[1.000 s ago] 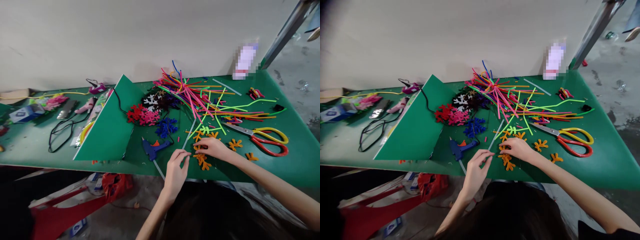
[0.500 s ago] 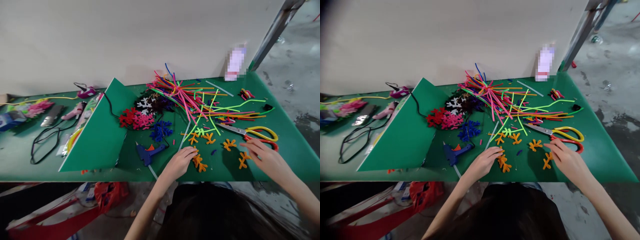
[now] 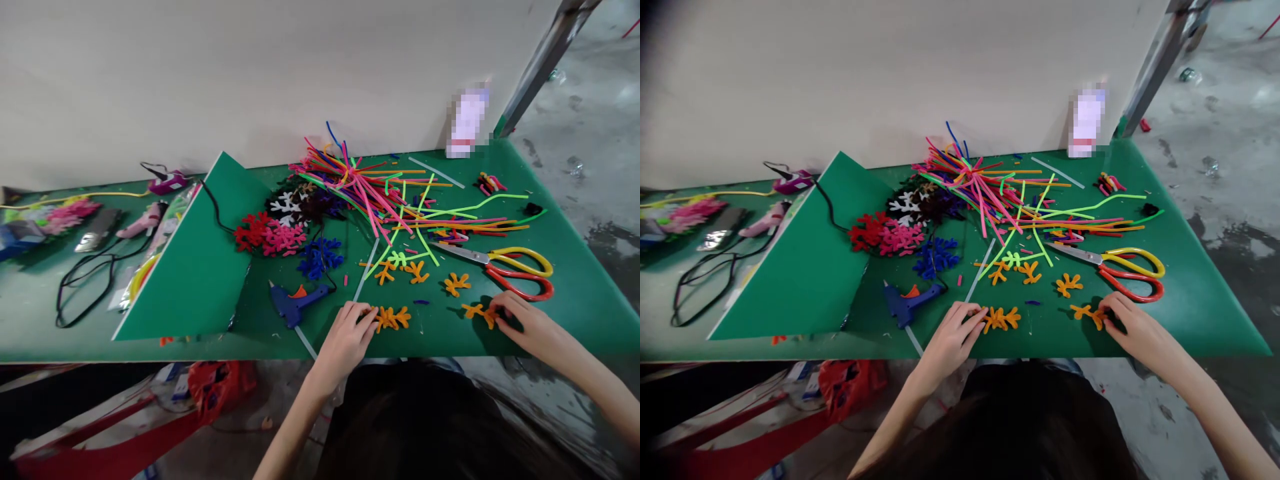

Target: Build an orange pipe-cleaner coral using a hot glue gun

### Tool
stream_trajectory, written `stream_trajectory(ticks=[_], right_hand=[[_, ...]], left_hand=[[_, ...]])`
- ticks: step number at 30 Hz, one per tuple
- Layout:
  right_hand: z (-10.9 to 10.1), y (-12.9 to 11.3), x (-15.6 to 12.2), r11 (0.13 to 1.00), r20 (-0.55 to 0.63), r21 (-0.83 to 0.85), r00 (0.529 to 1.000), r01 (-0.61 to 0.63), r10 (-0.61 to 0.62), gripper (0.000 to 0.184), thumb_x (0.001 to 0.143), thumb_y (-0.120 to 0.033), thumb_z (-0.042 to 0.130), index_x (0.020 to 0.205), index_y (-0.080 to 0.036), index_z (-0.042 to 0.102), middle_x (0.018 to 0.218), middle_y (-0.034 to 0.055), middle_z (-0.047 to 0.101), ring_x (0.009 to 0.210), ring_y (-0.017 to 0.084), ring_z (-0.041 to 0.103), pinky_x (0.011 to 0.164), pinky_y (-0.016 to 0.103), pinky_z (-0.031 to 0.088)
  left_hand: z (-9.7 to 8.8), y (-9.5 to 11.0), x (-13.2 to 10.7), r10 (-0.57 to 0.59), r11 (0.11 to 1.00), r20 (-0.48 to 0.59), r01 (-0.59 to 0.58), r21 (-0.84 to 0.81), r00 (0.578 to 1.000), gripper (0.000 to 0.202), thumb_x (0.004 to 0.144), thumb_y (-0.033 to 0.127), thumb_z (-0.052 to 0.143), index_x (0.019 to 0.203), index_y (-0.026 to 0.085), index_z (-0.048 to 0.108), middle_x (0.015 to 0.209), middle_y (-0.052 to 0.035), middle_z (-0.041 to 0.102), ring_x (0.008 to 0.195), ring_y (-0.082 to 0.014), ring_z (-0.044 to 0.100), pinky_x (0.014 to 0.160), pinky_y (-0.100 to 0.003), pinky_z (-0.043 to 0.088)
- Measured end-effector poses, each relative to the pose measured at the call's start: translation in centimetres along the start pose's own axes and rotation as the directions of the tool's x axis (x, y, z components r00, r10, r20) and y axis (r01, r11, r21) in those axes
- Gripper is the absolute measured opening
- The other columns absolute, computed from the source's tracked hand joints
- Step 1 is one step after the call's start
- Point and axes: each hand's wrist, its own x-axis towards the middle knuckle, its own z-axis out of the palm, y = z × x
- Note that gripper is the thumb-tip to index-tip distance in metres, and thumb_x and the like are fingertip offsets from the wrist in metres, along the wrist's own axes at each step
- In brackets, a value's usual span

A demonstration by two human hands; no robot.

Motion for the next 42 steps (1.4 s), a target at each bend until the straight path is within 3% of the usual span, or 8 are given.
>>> stream_trajectory(ticks=[6, 10, 16, 20, 23, 27, 34, 42], right_hand=[[0.4, -1.9, 0.2, 0.838, 0.055, 0.428, 0.935, -0.34, 0.351, 0.026, 0.075, -0.046, 0.057, 0.079, -0.02, 0.058, 0.064, 0.0036, 0.063, 0.06, 0.02, 0.062, 0.062, 0.034, 0.053], [1.3, -1.9, 0.2, 0.857, 0.019, 0.349, 0.918, -0.378, 0.397, 0.026, 0.075, -0.045, 0.055, 0.08, -0.02, 0.059, 0.063, 0.0034, 0.062, 0.058, 0.02, 0.061, 0.057, 0.031, 0.05], [1.0, -2.2, -0.8, 0.982, -0.121, -0.121, 0.984, -0.145, 0.13, 0.046, 0.083, -0.023, 0.043, 0.127, -0.02, 0.054, 0.104, 0.0115, 0.061, 0.073, 0.02, 0.062, 0.068, 0.035, 0.05], [0.9, -2.2, -1.5, 0.863, -0.021, -0.452, 0.965, 0.223, -0.261, 0.041, 0.094, -0.015, 0.037, 0.128, -0.024, 0.058, 0.129, 0.0149, 0.052, 0.107, 0.032, 0.055, 0.083, 0.046, 0.047], [1.1, -2.0, -1.9, 0.853, -0.007, -0.432, 0.945, 0.293, -0.328, 0.029, 0.097, -0.016, 0.04, 0.113, -0.017, 0.064, 0.119, 0.016, 0.058, 0.106, 0.031, 0.056, 0.083, 0.045, 0.048], [2.1, -4.5, -1.7, 0.896, -0.191, -0.378, 0.927, 0.235, -0.324, 0.02, 0.095, -0.015, 0.047, 0.103, -0.015, 0.065, 0.114, 0.0182, 0.059, 0.101, 0.03, 0.058, 0.081, 0.045, 0.05], [8.0, -12.0, 0.3, 0.814, -0.345, -0.424, 0.759, 0.398, -0.551, 0.03, 0.086, -0.003, 0.061, 0.115, -0.01, 0.061, 0.095, 0.0121, 0.072, 0.083, 0.024, 0.064, 0.072, 0.038, 0.051], [10.8, -12.3, 1.1, 0.79, -0.34, -0.42, 0.73, 0.446, -0.593, 0.039, 0.088, -0.001, 0.054, 0.125, -0.009, 0.06, 0.089, 0.0099, 0.072, 0.077, 0.022, 0.066, 0.069, 0.035, 0.054]], left_hand=[[1.6, 0.2, -1.3, -0.061, 0.996, -0.11, 0.067, 0.056, 0.992, 0.025, 0.095, 0.018, 0.052, 0.119, 0.015, 0.056, 0.101, -0.0101, 0.065, 0.094, -0.0231, 0.058, 0.08, -0.039, 0.052], [2.5, 0.6, -1.7, -0.086, 0.992, -0.186, 0.102, 0.079, 0.979, 0.017, 0.094, 0.018, 0.054, 0.11, 0.016, 0.058, 0.097, -0.0093, 0.067, 0.09, -0.0233, 0.06, 0.076, -0.039, 0.051], [2.5, 1.5, -2.0, -0.084, 0.986, -0.259, 0.117, 0.115, 0.962, 0.016, 0.092, 0.017, 0.056, 0.107, 0.017, 0.06, 0.095, -0.0094, 0.068, 0.086, -0.0233, 0.062, 0.073, -0.037, 0.051], [2.0, 1.8, -2.1, -0.047, 0.986, -0.233, 0.083, 0.143, 0.971, 0.018, 0.092, 0.012, 0.053, 0.104, 0.017, 0.064, 0.095, -0.0088, 0.069, 0.085, -0.0223, 0.062, 0.073, -0.036, 0.051], [2.1, 2.0, -2.3, -0.033, 0.983, -0.232, 0.074, 0.168, 0.972, 0.016, 0.091, 0.012, 0.054, 0.101, 0.018, 0.066, 0.092, -0.0077, 0.069, 0.082, -0.0221, 0.062, 0.071, -0.036, 0.05], [3.0, 2.6, -2.5, -0.039, 0.978, -0.304, 0.098, 0.184, 0.952, 0.014, 0.09, 0.011, 0.056, 0.098, 0.016, 0.067, 0.086, -0.0075, 0.069, 0.076, -0.0208, 0.061, 0.068, -0.034, 0.047], [4.1, 3.6, -2.3, -0.065, 0.978, -0.425, 0.143, 0.155, 0.903, 0.007, 0.088, 0.01, 0.06, 0.09, 0.016, 0.065, 0.083, -0.0052, 0.072, 0.072, -0.0187, 0.06, 0.066, -0.033, 0.042], [4.4, 3.7, -2.7, -0.098, 0.982, -0.425, 0.157, 0.106, 0.9, 0.009, 0.088, 0.011, 0.06, 0.089, 0.017, 0.066, 0.082, -0.0042, 0.072, 0.072, -0.0178, 0.06, 0.067, -0.033, 0.042]])
